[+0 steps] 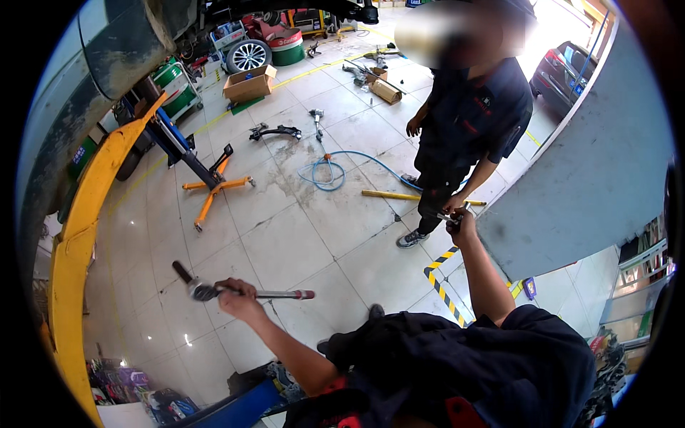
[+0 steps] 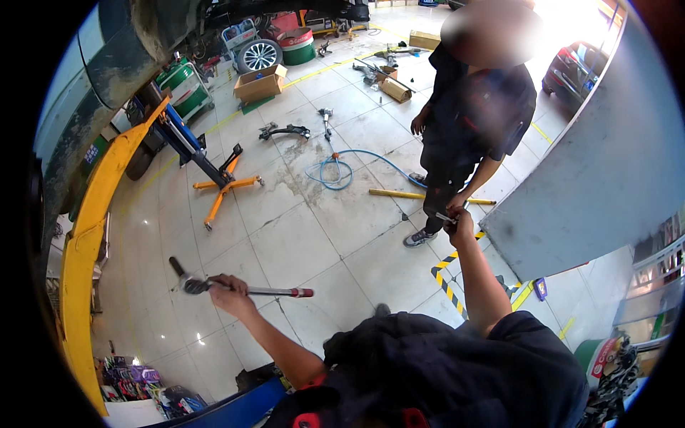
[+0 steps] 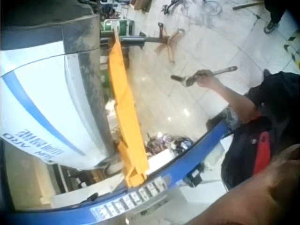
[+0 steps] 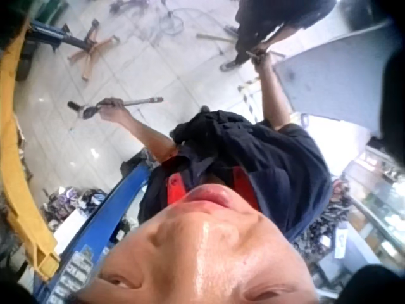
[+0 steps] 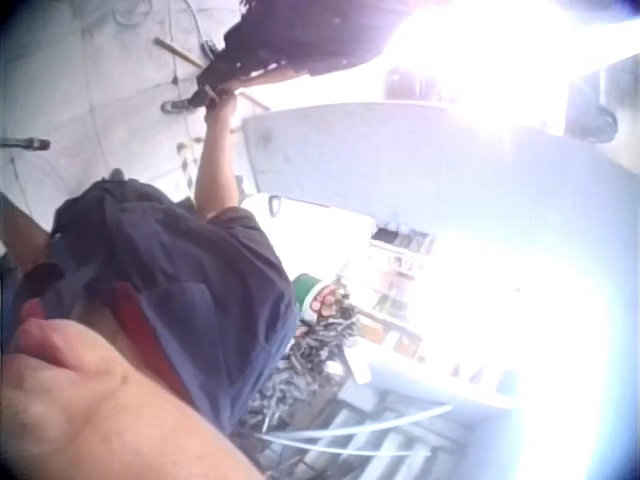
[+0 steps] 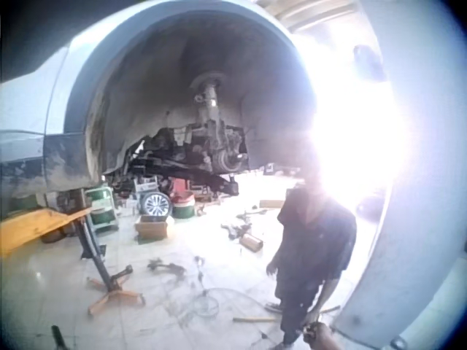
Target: The person installs a control arm onto a car's suspension system using a torque wrench to tighten bolts. The person retrieves the tool from a toolbox, applies it to the bolts, and secures the component.
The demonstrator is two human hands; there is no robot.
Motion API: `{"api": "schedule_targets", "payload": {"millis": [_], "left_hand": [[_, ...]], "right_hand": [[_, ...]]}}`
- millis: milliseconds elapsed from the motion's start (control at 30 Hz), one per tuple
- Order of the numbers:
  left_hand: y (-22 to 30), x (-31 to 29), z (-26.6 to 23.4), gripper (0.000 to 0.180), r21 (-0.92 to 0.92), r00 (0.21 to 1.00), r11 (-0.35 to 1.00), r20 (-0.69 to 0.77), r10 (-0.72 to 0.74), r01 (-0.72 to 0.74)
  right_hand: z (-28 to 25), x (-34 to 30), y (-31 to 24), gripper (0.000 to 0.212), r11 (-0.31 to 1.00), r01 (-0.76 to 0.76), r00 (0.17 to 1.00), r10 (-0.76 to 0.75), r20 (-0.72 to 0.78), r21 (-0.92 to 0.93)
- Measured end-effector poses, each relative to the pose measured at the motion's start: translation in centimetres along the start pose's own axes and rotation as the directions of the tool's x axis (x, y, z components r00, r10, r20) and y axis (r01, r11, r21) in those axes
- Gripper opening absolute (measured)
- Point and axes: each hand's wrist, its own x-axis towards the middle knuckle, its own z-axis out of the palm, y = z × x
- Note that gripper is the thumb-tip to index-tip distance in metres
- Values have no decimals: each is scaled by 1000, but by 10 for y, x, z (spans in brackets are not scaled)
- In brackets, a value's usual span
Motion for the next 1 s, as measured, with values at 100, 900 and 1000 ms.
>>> {"api": "schedule_targets", "payload": {"millis": [100, 900, 1000], "left_hand": [[-26, -5, 2, 33, 197, 995, 978, 78, 60, -74], [-19, 19, 32, 54, 453, 969, 866, 24, -247, 210], [-11, 17, 27, 55, 383, 974, 899, -16, -225, 214]], "right_hand": [[1, -5, 2, 12, 1000, 5, 1000, -5, 5, -3], [1, -16, 10, 19, 994, -49, 992, 37, -117, -100], [5, -27, 7, 23, 998, -28, 991, 20, -131, -55]]}}
